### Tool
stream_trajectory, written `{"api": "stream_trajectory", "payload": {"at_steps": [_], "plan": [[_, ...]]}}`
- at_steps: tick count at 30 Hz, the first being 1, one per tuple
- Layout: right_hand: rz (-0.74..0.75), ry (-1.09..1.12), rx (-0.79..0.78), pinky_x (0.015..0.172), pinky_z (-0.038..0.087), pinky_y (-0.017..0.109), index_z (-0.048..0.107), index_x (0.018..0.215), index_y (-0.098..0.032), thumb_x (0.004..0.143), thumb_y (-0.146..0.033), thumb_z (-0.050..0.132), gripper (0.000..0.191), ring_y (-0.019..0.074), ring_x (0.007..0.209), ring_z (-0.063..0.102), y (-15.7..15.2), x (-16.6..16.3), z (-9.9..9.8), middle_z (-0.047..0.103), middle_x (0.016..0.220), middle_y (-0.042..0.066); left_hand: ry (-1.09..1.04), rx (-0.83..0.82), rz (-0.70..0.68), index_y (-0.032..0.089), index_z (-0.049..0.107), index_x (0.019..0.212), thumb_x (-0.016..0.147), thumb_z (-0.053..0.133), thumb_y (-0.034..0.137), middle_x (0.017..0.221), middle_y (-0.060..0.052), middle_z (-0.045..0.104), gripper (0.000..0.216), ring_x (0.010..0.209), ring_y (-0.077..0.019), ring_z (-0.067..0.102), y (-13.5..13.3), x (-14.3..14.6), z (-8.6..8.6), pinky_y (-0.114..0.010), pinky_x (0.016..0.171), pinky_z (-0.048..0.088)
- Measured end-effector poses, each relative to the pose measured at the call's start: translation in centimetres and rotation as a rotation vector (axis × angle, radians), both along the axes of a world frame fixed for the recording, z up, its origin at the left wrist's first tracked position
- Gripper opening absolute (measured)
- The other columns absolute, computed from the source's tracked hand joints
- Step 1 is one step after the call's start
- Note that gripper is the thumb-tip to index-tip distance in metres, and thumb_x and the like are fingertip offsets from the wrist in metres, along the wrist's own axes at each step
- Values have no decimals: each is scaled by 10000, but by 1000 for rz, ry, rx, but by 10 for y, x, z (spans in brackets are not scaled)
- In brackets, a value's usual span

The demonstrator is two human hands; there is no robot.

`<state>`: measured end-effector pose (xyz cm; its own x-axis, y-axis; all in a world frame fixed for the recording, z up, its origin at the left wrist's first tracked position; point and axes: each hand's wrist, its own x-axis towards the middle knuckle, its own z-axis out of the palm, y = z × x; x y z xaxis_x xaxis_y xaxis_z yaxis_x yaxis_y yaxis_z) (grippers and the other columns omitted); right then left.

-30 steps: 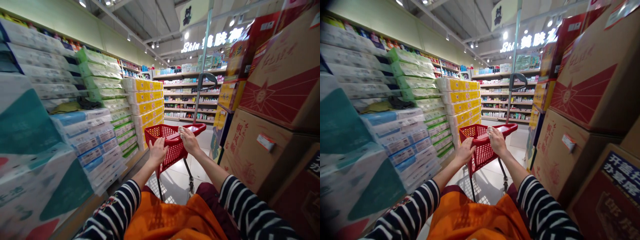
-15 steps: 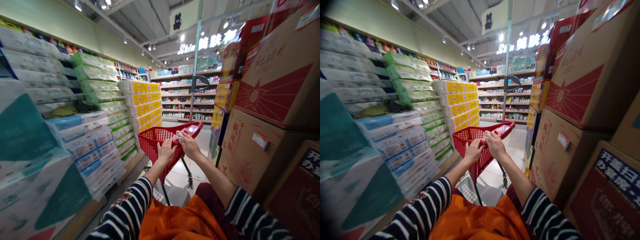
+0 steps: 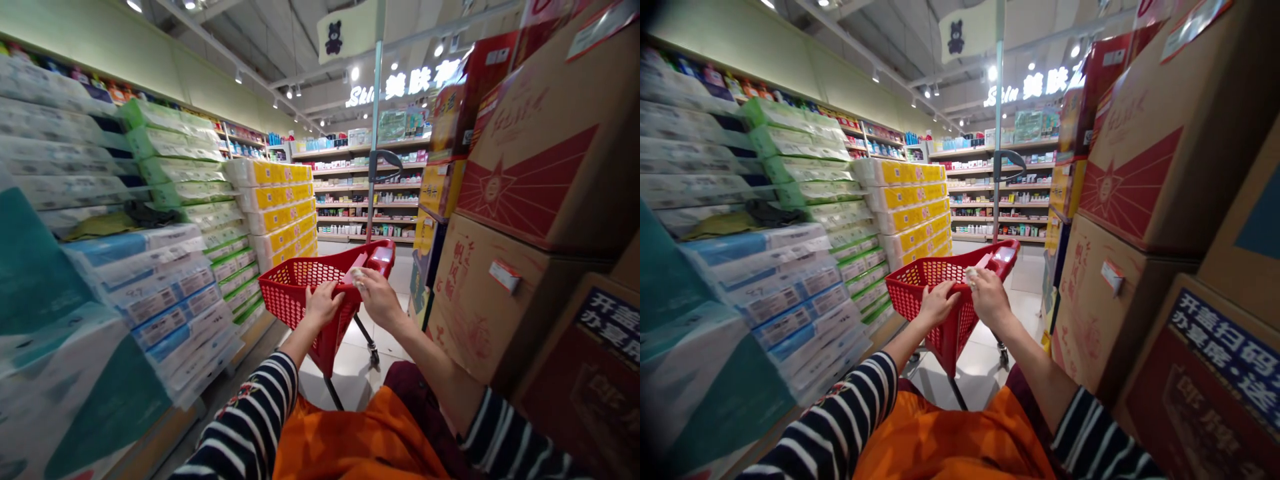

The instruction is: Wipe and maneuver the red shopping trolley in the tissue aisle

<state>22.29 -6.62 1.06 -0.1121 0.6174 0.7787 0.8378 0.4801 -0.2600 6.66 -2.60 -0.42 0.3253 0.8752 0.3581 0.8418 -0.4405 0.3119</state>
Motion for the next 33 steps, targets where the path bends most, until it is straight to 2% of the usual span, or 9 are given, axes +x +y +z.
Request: {"api": "stream_trajectory", "payload": {"at_steps": [5, 9, 14, 18, 21, 24, 27, 29, 33], "plan": [[-118, -92, 102, 1028, 346, 441, 635, 1106, -149, 832, -152, 400, 361, 258, 1156, 464, -2, -13, -12, 569, 1212, 122, 10, 45, 9, 256, 490, 1227, 902, 328, 455, 1320, -40, 529, 415, 1223, -186, 452, -4, 3, -4, -514, 1063, 236], [-195, -61, 77, 977, 395, 410, 635, 1098, -138, 880, -203, 368, 351, 247, 1102, 502, 5, 13, -10, 590, 1167, 134, 6, 30, 1, 232, 469, 1246, 884, 352, 448, 1321, -45, 525, 438, 1220, -197, 451, -9, 19, -3, -524, 1077, 215], [-342, -105, 16, 982, 370, 397, 627, 1105, -105, 850, -159, 406, 341, 256, 1104, 488, 11, 38, -9, 575, 1173, 151, 70, -99, 26, 211, 347, 1347, 831, 419, 375, 1439, -59, 377, 546, 1326, -208, 311, -2, 23, -13, -542, 1106, 131], [-341, -266, 11, 1036, 271, 422, 601, 1151, -108, 819, -88, 418, 380, 264, 1174, 415, 17, 18, -26, 549, 1228, 147, 143, -157, 12, 200, 240, 1405, 796, 445, 349, 1499, -64, 249, 659, 1375, -226, 198, -1, 29, -19, -557, 1102, 125], [-324, -346, 12, 1030, 253, 428, 595, 1164, -115, 829, -90, 404, 386, 269, 1185, 397, 19, 4, -33, 534, 1265, 134, 183, -154, -22, 202, 203, 1417, 792, 443, 320, 1514, -50, 202, 680, 1386, -214, 161, -2, 31, -21, -551, 1107, 110], [-333, -373, 0, 985, 293, 395, 605, 1147, -132, 833, -125, 424, 362, 262, 1121, 445, 16, 15, -23, 558, 1233, 120, 197, -181, 6, 186, 180, 1423, 776, 442, 308, 1519, -56, 182, 708, 1391, -217, 143, 1, 22, -26, -551, 1108, 104], [-421, -331, -22, 943, 330, 373, 614, 1125, -121, 831, -154, 440, 343, 260, 1062, 481, 14, 40, -9, 587, 1174, 128, 207, -231, 74, 156, 167, 1425, 752, 443, 287, 1522, -76, 160, 739, 1394, -230, 128, 5, 11, -33, -557, 1102, 122], [-476, -304, -26, 951, 326, 379, 615, 1121, -110, 824, -145, 437, 348, 266, 1065, 480, 16, 46, -8, 587, 1166, 134, 210, -235, 83, 146, 159, 1427, 741, 444, 274, 1525, -78, 140, 754, 1396, -233, 113, 6, 8, -38, -563, 1100, 124], [-412, -356, -24, 992, 289, 404, 592, 1168, -110, 832, -124, 406, 384, 273, 1130, 444, 25, 23, -30, 559, 1219, 135, 207, -228, 68, 148, 149, 1430, 750, 442, 280, 1527, -76, 134, 752, 1399, -235, 97, 3, 11, -43, -562, 1098, 132]]}}
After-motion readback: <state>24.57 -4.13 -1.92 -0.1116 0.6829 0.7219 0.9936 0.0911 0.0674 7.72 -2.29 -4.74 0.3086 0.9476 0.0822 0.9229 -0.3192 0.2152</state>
